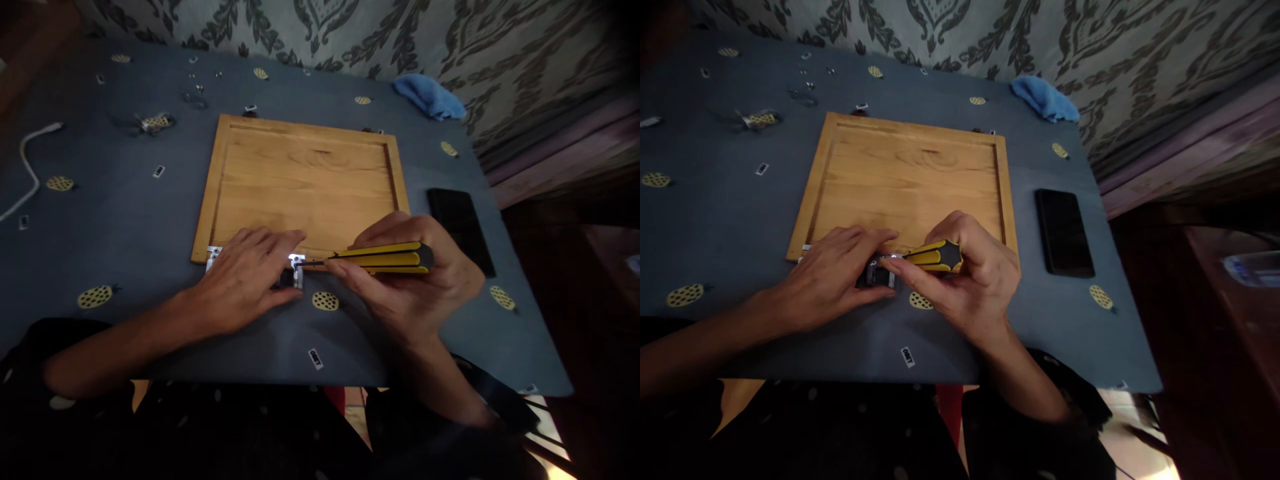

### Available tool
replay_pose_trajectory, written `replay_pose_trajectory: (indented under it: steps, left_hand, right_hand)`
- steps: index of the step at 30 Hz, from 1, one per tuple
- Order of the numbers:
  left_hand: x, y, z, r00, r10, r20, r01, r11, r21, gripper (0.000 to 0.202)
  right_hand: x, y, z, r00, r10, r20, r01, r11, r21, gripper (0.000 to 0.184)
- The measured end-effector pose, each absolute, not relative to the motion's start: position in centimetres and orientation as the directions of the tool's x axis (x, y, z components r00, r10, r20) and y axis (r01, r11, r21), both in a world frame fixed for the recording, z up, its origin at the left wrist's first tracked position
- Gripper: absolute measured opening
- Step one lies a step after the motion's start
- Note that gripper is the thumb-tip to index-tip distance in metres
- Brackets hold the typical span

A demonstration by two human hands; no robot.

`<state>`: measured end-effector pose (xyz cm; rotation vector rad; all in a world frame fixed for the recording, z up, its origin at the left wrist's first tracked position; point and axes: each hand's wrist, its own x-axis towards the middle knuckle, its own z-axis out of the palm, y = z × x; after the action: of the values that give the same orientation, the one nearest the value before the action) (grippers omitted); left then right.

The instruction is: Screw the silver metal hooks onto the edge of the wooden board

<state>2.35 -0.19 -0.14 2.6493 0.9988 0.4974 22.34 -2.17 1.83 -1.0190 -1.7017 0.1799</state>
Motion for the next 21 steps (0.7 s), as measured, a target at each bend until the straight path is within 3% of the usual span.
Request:
replay_pose_trajectory:
  steps: [14,17,21]
  left_hand:
    - [2.37,-0.11,-0.27,0.701,0.674,0.234,0.584,-0.730,0.354,0.068]
    - [2.31,-0.10,-0.28,0.705,0.672,0.228,0.579,-0.731,0.361,0.067]
    - [2.22,-0.07,-0.30,0.706,0.674,0.219,0.576,-0.726,0.376,0.067]
  right_hand:
    - [22.20,-2.43,1.63,0.039,0.691,0.722,0.523,0.602,-0.604,0.032]
    - [22.12,-2.34,1.93,0.140,0.618,0.773,0.510,0.625,-0.591,0.026]
    - [22.10,-2.12,2.08,0.215,0.617,0.757,0.517,0.585,-0.624,0.025]
